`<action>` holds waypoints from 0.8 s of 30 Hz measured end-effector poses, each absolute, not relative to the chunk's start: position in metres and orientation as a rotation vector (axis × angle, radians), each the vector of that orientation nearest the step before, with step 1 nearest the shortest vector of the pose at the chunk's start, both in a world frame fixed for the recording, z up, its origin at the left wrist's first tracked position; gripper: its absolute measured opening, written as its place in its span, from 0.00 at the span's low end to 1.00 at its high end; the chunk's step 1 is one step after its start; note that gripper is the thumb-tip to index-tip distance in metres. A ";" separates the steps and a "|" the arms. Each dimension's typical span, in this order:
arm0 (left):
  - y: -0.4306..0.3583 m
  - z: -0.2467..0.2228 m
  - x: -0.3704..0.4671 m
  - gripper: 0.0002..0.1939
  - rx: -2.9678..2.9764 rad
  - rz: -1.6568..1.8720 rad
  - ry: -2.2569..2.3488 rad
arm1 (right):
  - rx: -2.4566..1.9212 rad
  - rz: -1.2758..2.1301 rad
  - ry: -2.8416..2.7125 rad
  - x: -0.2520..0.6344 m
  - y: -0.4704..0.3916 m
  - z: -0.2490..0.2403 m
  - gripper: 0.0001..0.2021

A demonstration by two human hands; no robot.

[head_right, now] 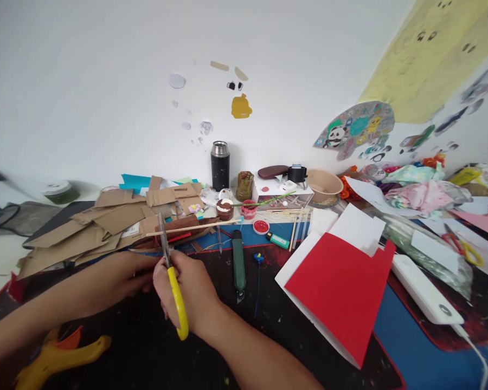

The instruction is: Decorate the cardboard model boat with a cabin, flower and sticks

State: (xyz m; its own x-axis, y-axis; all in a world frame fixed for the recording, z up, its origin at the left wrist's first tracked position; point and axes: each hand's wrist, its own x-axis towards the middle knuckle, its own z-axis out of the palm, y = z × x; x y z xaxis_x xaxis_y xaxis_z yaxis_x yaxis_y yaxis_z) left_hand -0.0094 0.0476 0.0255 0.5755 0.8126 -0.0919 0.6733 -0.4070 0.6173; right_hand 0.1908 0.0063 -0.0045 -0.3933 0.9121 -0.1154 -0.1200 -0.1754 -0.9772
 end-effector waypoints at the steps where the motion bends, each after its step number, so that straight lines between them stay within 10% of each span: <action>1: 0.049 0.029 -0.011 0.17 2.124 0.333 1.188 | -0.989 1.679 -1.298 0.191 0.007 -0.005 0.13; 8: 0.051 0.050 -0.010 0.34 1.829 0.809 1.374 | -1.011 1.685 -1.303 0.191 0.006 -0.001 0.09; 24: 0.042 0.068 -0.018 0.24 2.242 0.836 1.518 | -1.161 1.552 -1.416 0.185 0.006 -0.009 0.07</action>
